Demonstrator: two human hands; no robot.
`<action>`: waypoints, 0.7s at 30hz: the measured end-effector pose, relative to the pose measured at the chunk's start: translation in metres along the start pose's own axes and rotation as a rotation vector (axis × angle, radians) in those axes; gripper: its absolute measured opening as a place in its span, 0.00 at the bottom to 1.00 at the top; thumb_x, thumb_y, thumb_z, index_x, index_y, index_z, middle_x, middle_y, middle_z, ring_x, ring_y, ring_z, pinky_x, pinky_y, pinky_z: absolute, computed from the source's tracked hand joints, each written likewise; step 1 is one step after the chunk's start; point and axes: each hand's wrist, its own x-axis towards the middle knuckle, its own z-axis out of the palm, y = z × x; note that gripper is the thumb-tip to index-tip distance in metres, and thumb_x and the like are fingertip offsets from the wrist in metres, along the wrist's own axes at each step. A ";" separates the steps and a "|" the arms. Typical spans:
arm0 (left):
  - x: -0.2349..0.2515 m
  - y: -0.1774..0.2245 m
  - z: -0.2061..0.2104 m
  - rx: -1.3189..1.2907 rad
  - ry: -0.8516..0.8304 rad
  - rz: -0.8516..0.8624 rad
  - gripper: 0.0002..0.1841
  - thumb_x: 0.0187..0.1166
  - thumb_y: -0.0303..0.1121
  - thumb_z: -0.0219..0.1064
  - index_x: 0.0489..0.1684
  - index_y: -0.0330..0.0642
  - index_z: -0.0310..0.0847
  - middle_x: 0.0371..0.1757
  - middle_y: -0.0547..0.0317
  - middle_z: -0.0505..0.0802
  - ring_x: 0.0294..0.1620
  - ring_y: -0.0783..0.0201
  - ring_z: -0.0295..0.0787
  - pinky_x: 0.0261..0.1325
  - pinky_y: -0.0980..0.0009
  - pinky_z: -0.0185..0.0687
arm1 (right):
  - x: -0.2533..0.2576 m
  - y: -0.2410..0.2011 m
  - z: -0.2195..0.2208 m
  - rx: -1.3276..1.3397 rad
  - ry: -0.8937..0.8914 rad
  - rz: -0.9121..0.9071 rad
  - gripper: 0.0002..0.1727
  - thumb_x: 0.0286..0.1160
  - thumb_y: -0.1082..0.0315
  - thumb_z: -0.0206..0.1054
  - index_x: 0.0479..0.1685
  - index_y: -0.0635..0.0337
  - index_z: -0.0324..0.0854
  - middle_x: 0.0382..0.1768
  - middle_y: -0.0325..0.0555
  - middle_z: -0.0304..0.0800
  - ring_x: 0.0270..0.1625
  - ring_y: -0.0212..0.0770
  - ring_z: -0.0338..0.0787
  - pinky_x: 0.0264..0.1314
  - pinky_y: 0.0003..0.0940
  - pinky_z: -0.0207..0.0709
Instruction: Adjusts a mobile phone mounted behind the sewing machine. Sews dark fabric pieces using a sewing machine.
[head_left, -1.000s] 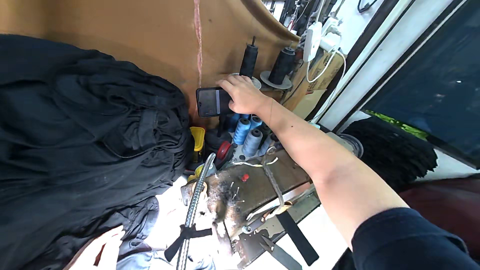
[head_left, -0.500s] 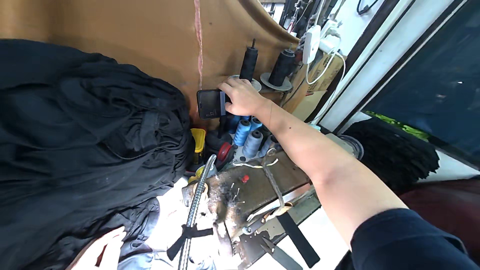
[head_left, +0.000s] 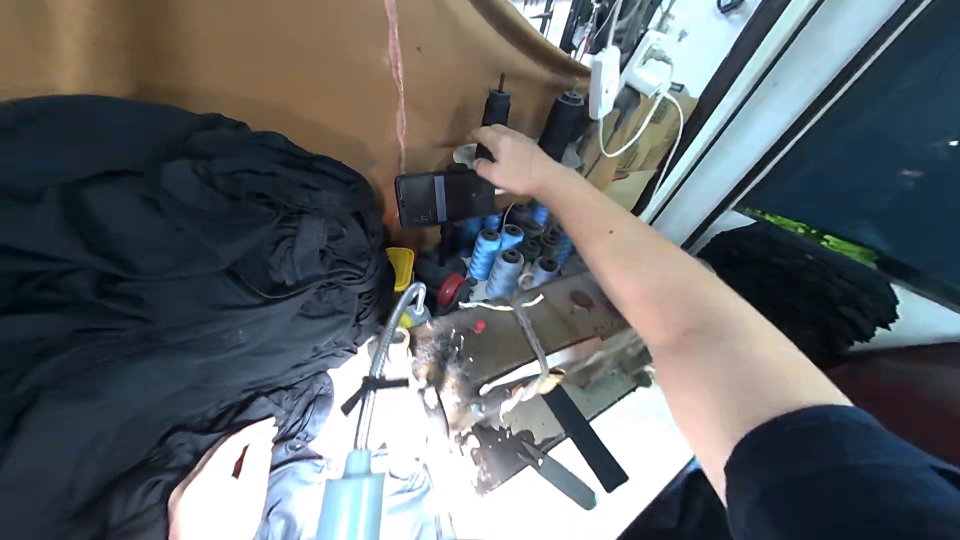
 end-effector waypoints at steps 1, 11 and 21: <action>0.000 0.000 0.000 0.030 0.023 0.036 0.16 0.84 0.28 0.56 0.52 0.25 0.89 0.47 0.33 0.95 0.48 0.44 0.95 0.58 0.52 0.87 | -0.014 0.001 -0.004 0.009 -0.026 0.008 0.24 0.86 0.64 0.58 0.78 0.64 0.76 0.76 0.62 0.78 0.80 0.59 0.78 0.82 0.57 0.68; -0.001 0.027 -0.013 0.213 -0.222 -0.042 0.16 0.86 0.29 0.61 0.59 0.24 0.84 0.54 0.30 0.91 0.57 0.38 0.90 0.64 0.39 0.81 | -0.273 -0.013 -0.003 0.419 0.511 -0.144 0.16 0.84 0.71 0.55 0.52 0.74 0.86 0.51 0.56 0.91 0.56 0.34 0.90 0.64 0.29 0.83; -0.166 0.174 0.007 0.286 -0.422 0.434 0.28 0.78 0.53 0.63 0.50 0.32 0.91 0.54 0.38 0.94 0.59 0.37 0.91 0.59 0.38 0.83 | -0.340 -0.110 0.152 0.687 -0.115 -0.188 0.11 0.79 0.76 0.61 0.45 0.75 0.89 0.47 0.63 0.92 0.53 0.54 0.91 0.64 0.47 0.81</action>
